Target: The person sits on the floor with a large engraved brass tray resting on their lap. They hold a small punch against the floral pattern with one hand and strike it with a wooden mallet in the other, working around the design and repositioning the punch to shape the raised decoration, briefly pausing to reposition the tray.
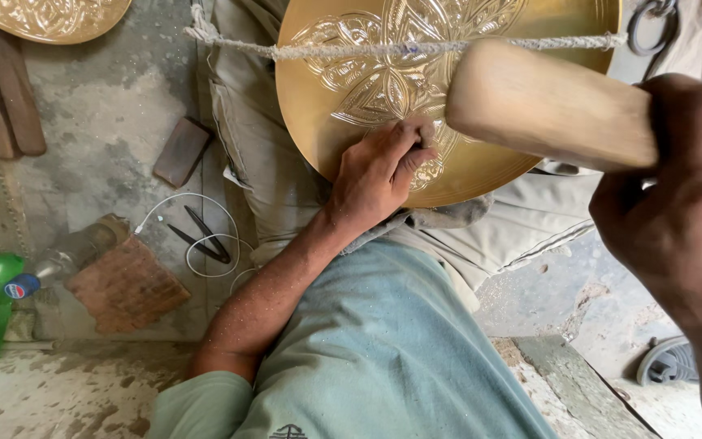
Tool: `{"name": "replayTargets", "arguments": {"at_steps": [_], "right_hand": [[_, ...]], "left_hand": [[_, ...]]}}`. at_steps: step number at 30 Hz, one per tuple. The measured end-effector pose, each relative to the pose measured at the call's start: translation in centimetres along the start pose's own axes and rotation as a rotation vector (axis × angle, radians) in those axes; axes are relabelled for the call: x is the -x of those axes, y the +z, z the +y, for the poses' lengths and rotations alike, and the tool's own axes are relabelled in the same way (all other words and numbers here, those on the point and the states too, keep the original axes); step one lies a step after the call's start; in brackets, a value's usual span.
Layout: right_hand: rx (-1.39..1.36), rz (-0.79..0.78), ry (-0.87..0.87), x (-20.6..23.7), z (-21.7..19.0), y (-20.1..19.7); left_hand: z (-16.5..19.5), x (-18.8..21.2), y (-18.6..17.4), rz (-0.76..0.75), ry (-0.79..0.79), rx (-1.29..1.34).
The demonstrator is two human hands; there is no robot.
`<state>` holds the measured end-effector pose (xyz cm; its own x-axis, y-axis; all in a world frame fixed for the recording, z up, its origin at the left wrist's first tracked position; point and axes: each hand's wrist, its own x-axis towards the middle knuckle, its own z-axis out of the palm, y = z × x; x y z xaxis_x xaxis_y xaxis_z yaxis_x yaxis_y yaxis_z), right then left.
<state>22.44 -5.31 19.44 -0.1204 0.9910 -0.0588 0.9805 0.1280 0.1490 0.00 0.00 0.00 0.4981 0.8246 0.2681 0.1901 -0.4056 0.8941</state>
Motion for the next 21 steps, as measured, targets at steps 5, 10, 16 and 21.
{"name": "replayTargets", "arguments": {"at_steps": [5,10,16,21], "right_hand": [[-0.092,0.024,0.049,0.6,-0.4,-0.1],[0.023,-0.010,0.010,0.9,-0.7,-0.5],[0.091,-0.018,-0.037,-1.5,-1.7,-1.9],[0.110,-0.087,0.029,2.2,0.6,-0.2]], "left_hand": [[-0.1,-0.1,0.2,-0.002,-0.036,-0.003],[-0.4,0.4,0.5,-0.021,-0.030,0.002],[0.1,0.0,0.6,-0.021,-0.007,-0.013],[1.2,-0.5,0.4,-0.009,-0.027,0.028]]}}
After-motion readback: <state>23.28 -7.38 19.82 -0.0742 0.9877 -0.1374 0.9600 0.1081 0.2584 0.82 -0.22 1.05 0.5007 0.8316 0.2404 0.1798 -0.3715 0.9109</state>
